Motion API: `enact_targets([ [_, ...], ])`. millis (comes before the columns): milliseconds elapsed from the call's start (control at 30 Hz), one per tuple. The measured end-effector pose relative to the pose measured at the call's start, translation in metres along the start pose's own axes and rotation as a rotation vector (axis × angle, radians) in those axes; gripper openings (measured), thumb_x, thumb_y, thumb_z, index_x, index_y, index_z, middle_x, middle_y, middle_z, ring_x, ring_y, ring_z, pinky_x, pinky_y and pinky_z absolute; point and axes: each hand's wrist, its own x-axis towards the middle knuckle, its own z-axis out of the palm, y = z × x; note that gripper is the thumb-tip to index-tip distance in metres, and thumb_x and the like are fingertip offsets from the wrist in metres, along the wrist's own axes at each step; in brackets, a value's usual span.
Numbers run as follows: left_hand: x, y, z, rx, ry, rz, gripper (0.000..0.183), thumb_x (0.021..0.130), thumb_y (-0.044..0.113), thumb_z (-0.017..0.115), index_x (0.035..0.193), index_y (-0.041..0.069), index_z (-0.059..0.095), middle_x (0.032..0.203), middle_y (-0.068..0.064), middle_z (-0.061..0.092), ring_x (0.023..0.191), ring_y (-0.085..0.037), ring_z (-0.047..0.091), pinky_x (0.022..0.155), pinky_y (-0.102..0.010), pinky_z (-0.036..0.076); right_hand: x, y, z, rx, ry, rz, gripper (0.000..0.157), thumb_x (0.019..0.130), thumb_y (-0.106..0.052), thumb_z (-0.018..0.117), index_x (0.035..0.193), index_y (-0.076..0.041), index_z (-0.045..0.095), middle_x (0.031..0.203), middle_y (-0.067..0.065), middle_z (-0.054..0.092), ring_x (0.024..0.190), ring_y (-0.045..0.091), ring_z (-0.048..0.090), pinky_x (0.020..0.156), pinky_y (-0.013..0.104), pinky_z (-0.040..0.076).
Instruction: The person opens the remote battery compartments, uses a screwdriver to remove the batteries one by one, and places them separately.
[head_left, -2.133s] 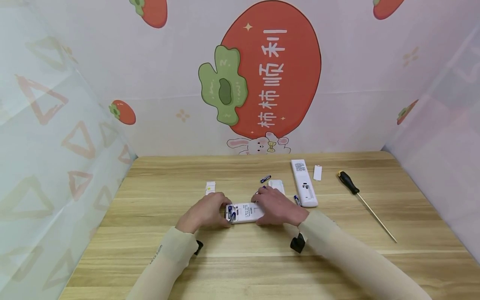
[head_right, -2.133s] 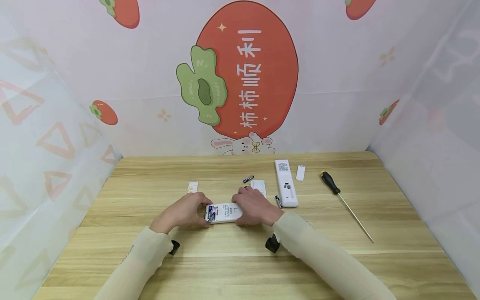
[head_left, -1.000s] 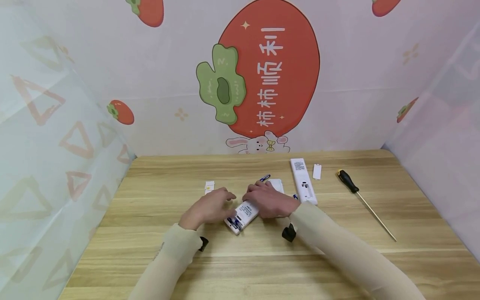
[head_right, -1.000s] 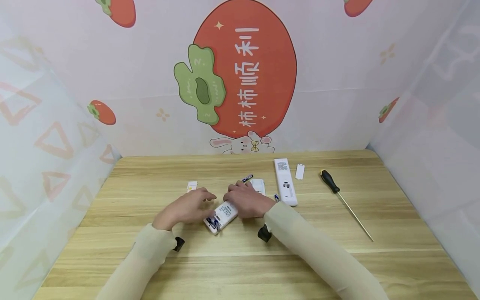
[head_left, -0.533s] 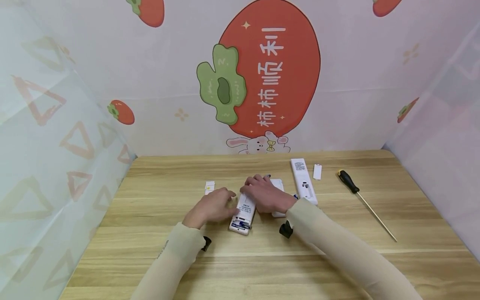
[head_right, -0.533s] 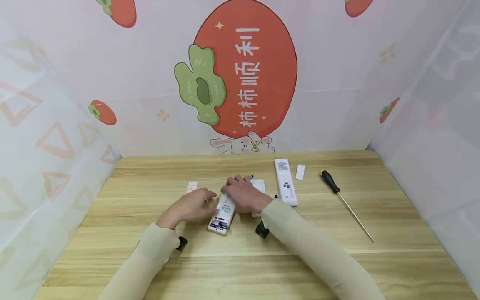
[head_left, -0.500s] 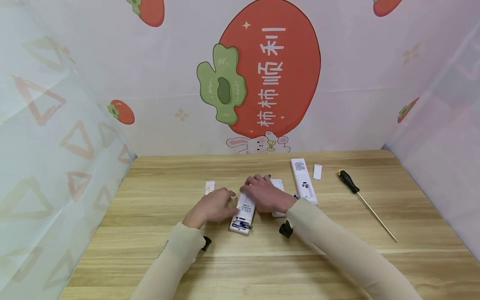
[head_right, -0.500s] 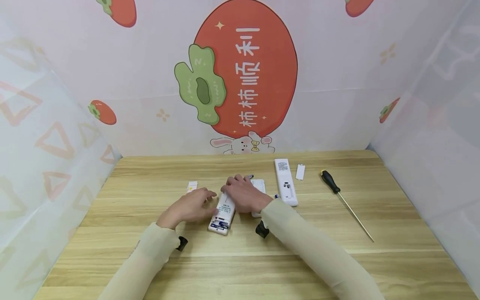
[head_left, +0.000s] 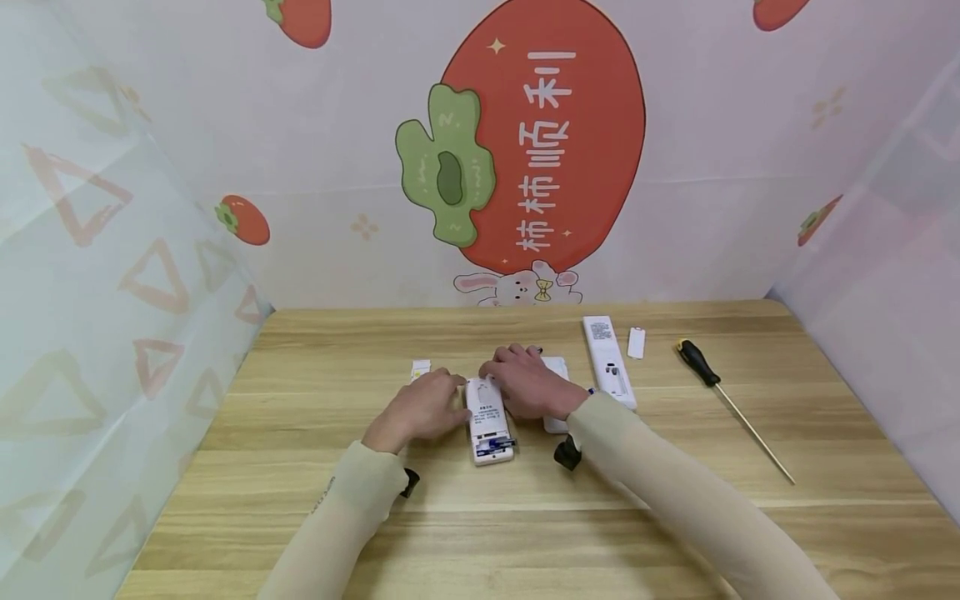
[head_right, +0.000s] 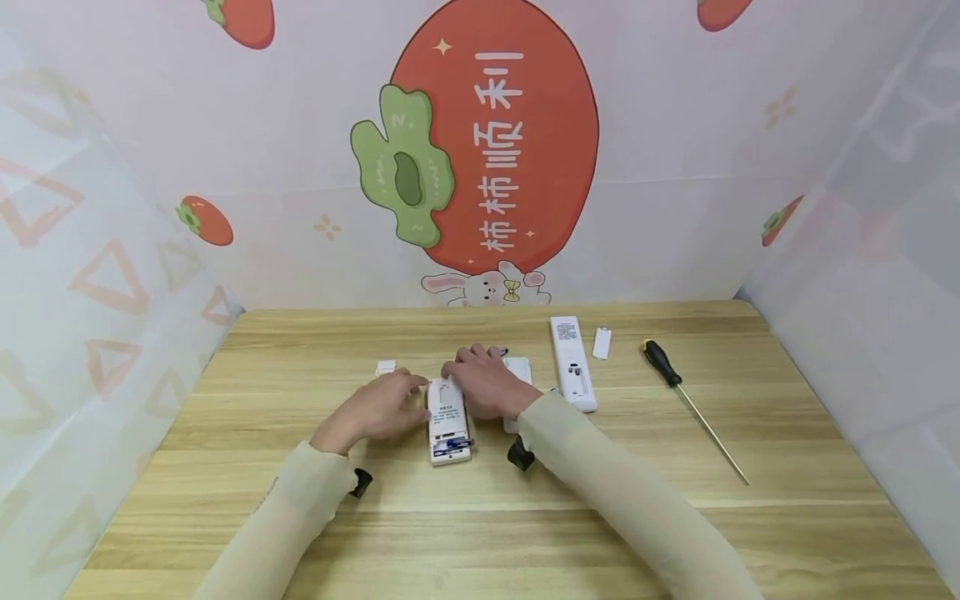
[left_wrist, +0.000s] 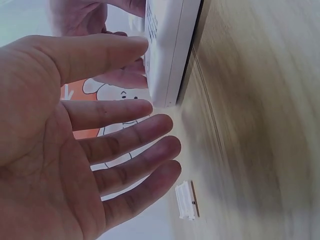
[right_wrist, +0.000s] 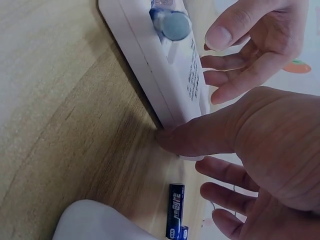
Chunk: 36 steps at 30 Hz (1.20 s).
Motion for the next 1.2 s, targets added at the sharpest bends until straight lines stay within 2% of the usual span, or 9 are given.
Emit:
enact_targets([
  [200,-0.001,-0.002,-0.001,0.045,0.015,0.004,0.053,0.092,0.029,0.076,0.135,0.001,0.062,0.121,-0.015,0.062,0.107,-0.03,0.058,0.093,-0.051,0.051,0.004,-0.001,0.0,-0.006,-0.018,0.001,0.037,0.096,-0.01,0.066,0.132,-0.018,0.067,0.116,0.003,0.061,0.11,0.024,0.049,0.092,0.042,0.037],
  [400,0.001,-0.002,-0.002,0.067,0.014,0.003,0.055,0.094,0.03,0.074,0.139,0.001,0.059,0.133,-0.017,0.058,0.119,-0.033,0.056,0.102,-0.05,0.047,0.0,0.002,-0.003,0.016,-0.026,0.012,0.039,0.097,-0.007,0.062,0.134,-0.02,0.065,0.116,0.003,0.061,0.109,0.024,0.049,0.092,0.043,0.037],
  [533,0.004,0.0,0.0,0.057,0.023,0.018,0.054,0.096,0.031,0.071,0.141,0.003,0.058,0.137,-0.016,0.057,0.123,-0.034,0.054,0.105,-0.049,0.044,-0.012,0.009,-0.009,0.063,-0.027,0.05,0.046,0.093,-0.003,0.064,0.136,-0.02,0.064,0.116,0.003,0.059,0.111,0.023,0.048,0.096,0.042,0.035],
  [633,0.008,0.003,0.002,0.035,0.027,0.002,0.056,0.098,0.038,0.068,0.142,0.006,0.058,0.139,-0.015,0.056,0.126,-0.034,0.053,0.107,-0.05,0.042,-0.023,0.014,-0.013,0.086,-0.021,0.071,0.05,0.089,-0.004,0.07,0.136,-0.018,0.064,0.118,0.004,0.059,0.113,0.024,0.048,0.097,0.044,0.035],
  [833,0.017,0.01,0.007,0.028,0.031,-0.034,0.066,0.096,0.049,0.067,0.145,0.007,0.056,0.143,-0.016,0.054,0.13,-0.036,0.05,0.106,-0.053,0.043,-0.05,0.025,-0.023,0.103,0.017,0.088,0.046,0.09,-0.009,0.074,0.135,-0.014,0.064,0.125,0.008,0.06,0.117,0.028,0.048,0.095,0.047,0.037],
  [933,0.021,0.013,0.009,0.042,0.019,-0.01,0.061,0.097,0.047,0.066,0.145,0.01,0.057,0.141,-0.016,0.054,0.127,-0.035,0.051,0.105,-0.053,0.043,-0.06,0.029,-0.026,0.116,0.025,0.109,0.046,0.09,-0.01,0.074,0.135,-0.014,0.063,0.125,0.007,0.059,0.115,0.026,0.048,0.094,0.046,0.037],
  [1067,0.023,0.015,0.011,0.063,-0.018,0.036,0.048,0.102,0.038,0.062,0.146,0.021,0.057,0.14,-0.013,0.054,0.126,-0.034,0.049,0.104,-0.053,0.042,-0.071,0.034,-0.029,0.115,0.021,0.139,0.048,0.09,-0.013,0.076,0.136,-0.013,0.063,0.123,0.008,0.06,0.115,0.026,0.048,0.095,0.048,0.037],
  [1200,0.022,0.016,0.012,0.082,-0.04,0.052,0.045,0.104,0.035,0.059,0.147,0.025,0.056,0.141,-0.011,0.054,0.127,-0.034,0.049,0.104,-0.053,0.042,-0.081,0.037,-0.032,0.124,0.02,0.18,0.049,0.088,-0.013,0.078,0.135,-0.013,0.064,0.126,0.008,0.06,0.119,0.028,0.048,0.099,0.05,0.037],
])
